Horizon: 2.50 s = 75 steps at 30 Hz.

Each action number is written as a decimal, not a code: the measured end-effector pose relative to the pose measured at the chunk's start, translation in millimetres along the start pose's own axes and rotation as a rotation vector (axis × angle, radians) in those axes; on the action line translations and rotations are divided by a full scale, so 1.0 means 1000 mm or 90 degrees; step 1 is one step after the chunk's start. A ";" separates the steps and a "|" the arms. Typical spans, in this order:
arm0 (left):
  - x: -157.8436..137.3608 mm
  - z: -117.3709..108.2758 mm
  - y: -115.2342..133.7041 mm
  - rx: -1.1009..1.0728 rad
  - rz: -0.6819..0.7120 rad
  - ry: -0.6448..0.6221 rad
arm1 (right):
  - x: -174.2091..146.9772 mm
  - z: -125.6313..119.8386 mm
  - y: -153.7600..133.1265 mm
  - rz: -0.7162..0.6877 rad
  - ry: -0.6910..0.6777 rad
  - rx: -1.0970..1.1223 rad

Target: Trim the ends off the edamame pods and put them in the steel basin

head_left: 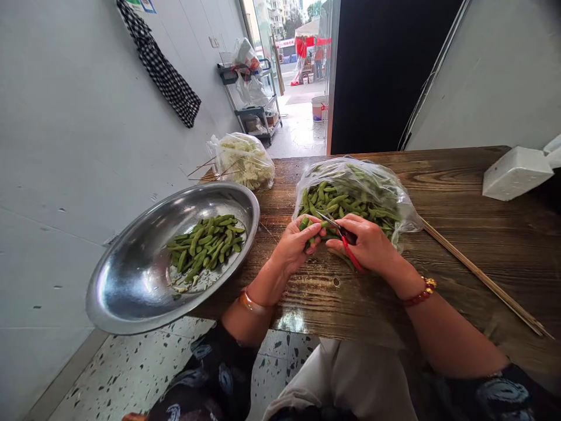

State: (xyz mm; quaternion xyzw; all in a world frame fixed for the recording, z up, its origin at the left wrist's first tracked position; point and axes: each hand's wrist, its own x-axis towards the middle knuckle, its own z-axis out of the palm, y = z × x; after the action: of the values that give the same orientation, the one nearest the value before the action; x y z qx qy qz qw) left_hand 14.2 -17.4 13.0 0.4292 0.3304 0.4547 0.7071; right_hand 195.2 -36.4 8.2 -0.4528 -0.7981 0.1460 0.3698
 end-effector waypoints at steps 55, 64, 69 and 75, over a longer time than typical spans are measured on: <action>-0.001 -0.003 0.008 0.241 0.063 -0.034 | 0.000 -0.003 -0.003 0.008 -0.068 -0.028; -0.002 -0.006 0.003 0.225 0.050 -0.006 | -0.001 -0.004 -0.005 -0.005 -0.086 -0.017; -0.003 -0.004 0.005 0.248 0.043 0.013 | -0.001 -0.004 -0.005 -0.008 -0.090 -0.028; -0.002 -0.006 0.005 0.247 0.029 -0.004 | 0.000 -0.005 -0.004 -0.023 -0.108 -0.035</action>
State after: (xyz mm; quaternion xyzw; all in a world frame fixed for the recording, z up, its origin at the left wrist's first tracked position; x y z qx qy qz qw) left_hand 6.5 -16.3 15.3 0.5661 0.3996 0.3970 0.6018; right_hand 196.3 -39.1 13.3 -0.4344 -0.8383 0.1553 0.2906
